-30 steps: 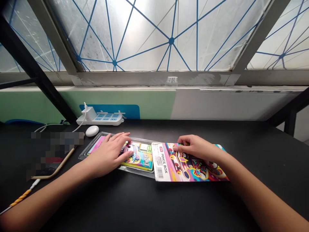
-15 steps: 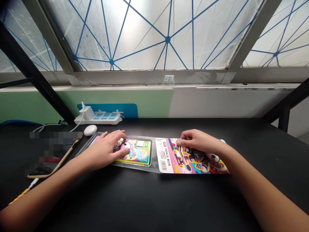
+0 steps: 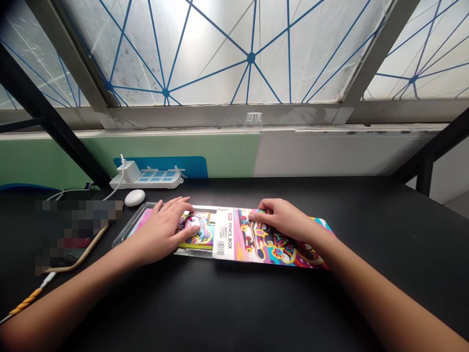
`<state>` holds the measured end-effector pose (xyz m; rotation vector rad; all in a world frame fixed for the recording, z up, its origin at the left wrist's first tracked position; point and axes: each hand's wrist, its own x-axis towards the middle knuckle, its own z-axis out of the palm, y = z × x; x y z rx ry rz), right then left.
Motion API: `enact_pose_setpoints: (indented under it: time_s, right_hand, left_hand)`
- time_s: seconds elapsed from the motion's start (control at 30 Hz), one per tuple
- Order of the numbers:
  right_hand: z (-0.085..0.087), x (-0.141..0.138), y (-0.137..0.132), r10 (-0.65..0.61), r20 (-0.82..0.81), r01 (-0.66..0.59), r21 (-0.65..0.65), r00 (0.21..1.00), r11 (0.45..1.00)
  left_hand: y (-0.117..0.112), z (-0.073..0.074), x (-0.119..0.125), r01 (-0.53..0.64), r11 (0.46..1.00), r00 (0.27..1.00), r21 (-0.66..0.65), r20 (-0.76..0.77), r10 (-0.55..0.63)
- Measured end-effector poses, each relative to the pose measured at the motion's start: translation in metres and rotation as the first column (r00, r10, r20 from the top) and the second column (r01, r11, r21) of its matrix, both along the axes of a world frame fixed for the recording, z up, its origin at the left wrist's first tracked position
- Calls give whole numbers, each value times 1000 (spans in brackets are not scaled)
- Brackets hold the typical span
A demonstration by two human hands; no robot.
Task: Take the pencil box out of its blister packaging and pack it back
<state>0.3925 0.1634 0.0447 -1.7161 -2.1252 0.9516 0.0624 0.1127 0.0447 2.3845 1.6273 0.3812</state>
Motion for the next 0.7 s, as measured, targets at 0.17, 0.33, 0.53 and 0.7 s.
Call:
enact_pose_setpoints:
  time_s: [0.17,0.33,0.53,0.7]
  right_hand:
    - [2,-20,-14,25,-73,-27,-25,997,999]
    - [1,-18,-12,39,-89,-46,-84,995,995]
    - [4,11,2,54,-7,-54,-42,999,998]
    - [11,30,11,87,28,-86,-56,996,995]
  left_hand:
    - [-16,10,17,78,994,947,-81,317,-49]
    - [-10,17,6,190,982,623,-21,775,-104]
    - [26,2,-22,-42,999,421,-14,907,31]
    - [29,-8,-14,-33,996,197,-79,977,84]
